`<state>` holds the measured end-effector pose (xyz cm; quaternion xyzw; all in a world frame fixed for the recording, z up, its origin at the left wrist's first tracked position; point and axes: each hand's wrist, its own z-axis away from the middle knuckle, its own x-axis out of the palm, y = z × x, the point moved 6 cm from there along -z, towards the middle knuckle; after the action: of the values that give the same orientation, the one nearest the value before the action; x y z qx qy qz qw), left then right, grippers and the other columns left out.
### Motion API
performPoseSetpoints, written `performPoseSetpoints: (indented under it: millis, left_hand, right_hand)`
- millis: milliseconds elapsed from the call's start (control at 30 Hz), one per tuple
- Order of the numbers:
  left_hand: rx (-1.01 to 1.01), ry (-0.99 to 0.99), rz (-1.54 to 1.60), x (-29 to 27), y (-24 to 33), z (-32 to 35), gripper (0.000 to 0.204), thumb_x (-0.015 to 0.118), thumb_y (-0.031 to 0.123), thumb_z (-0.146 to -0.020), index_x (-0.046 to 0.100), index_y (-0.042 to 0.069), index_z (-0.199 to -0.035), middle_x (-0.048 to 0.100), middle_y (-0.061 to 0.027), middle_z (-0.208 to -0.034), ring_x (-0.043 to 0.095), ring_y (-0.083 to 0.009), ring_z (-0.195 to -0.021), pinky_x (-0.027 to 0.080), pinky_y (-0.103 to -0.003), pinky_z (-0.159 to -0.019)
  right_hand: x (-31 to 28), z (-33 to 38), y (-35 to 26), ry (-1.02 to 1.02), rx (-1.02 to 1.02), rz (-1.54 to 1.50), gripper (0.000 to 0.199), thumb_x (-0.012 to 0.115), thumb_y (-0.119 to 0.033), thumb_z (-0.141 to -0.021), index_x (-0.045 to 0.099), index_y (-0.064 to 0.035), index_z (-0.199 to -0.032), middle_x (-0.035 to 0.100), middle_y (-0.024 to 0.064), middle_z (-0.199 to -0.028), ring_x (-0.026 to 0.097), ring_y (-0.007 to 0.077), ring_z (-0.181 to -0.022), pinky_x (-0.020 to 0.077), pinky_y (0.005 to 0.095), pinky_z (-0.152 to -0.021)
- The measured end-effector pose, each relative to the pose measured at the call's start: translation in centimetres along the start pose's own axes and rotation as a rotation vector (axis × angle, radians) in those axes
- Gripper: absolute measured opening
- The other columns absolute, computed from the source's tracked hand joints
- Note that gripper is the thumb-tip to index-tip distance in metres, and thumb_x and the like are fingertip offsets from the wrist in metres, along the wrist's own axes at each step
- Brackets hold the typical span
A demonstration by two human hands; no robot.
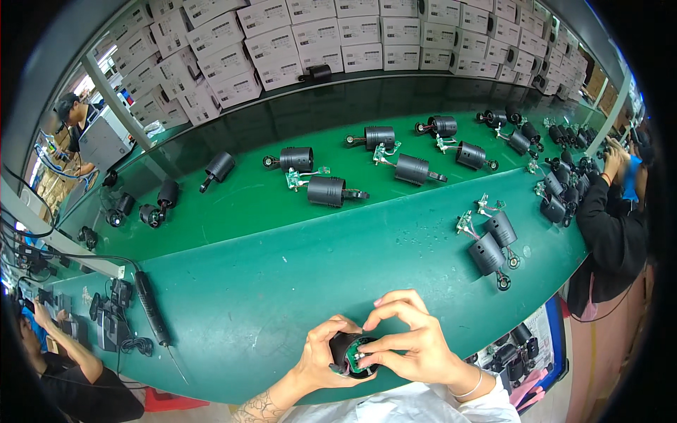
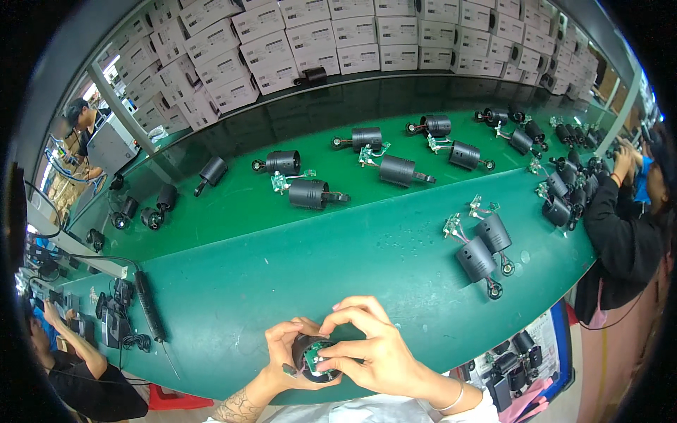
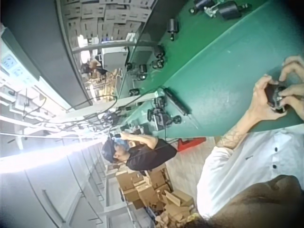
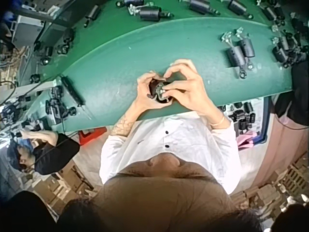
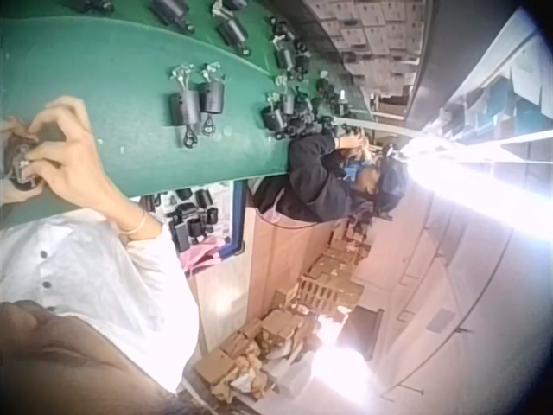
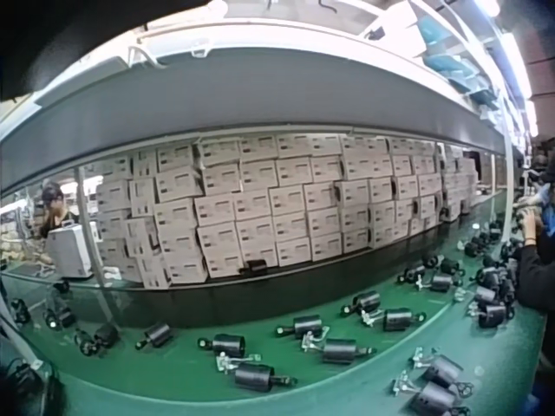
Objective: The person assembles electronic devices along an assembly line by taking circuit boards and inserting them into cylindrical housings by hand.
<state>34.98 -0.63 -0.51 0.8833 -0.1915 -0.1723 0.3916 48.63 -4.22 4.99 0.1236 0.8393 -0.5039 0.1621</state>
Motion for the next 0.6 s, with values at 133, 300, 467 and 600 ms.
performPoseSetpoints:
  millis: [133,300,467,600]
  left_hand:
    - [-0.036,0.038,-0.007,0.2,-0.2,0.2,0.089,0.085,0.008,-0.056,0.032,0.002,-0.127,0.06,-0.0112,-0.086,0.061,-0.0221,-0.074,0.051,-0.032,-0.063]
    - [-0.081,0.017,-0.051,0.6,-0.3,-0.3,0.088,0.085,0.009,-0.056,0.033,0.001,-0.126,0.06,-0.0111,-0.085,0.061,-0.0219,-0.073,0.051,-0.031,-0.063]
    - [-0.045,-0.01,-0.107,1.1,0.0,-0.8,0.088,0.085,0.01,-0.056,0.033,0.001,-0.126,0.06,-0.0105,-0.083,0.061,-0.0215,-0.072,0.05,-0.031,-0.061]
    - [-0.084,0.008,-0.181,1.4,0.0,-0.8,0.088,0.085,0.01,-0.057,0.032,0.0,-0.126,0.06,-0.0101,-0.082,0.061,-0.021,-0.072,0.05,-0.031,-0.06]
  right_hand:
    - [-0.3,0.4,0.1,0.034,0.013,0.031,0.011,0.08,-0.01,-0.067,0.076,-0.0119,-0.077,0.062,0.0003,-0.097,0.049,0.0248,-0.107,0.0435,0.0374,-0.091]
    - [-0.5,0.1,0.5,-0.011,0.008,0.072,0.01,0.079,-0.011,-0.069,0.076,-0.0118,-0.078,0.061,-0.0006,-0.095,0.049,0.0246,-0.106,0.0439,0.0374,-0.09]
    - [-0.6,0.1,0.8,-0.085,0.04,0.037,0.01,0.078,-0.01,-0.069,0.076,-0.0119,-0.078,0.059,-0.0013,-0.092,0.049,0.0247,-0.106,0.0428,0.0376,-0.091]
    - [-0.8,0.2,0.5,-0.054,0.027,0.146,0.009,0.078,-0.01,-0.068,0.076,-0.0118,-0.077,0.058,-0.0015,-0.091,0.05,0.0246,-0.104,0.0407,0.0382,-0.09]
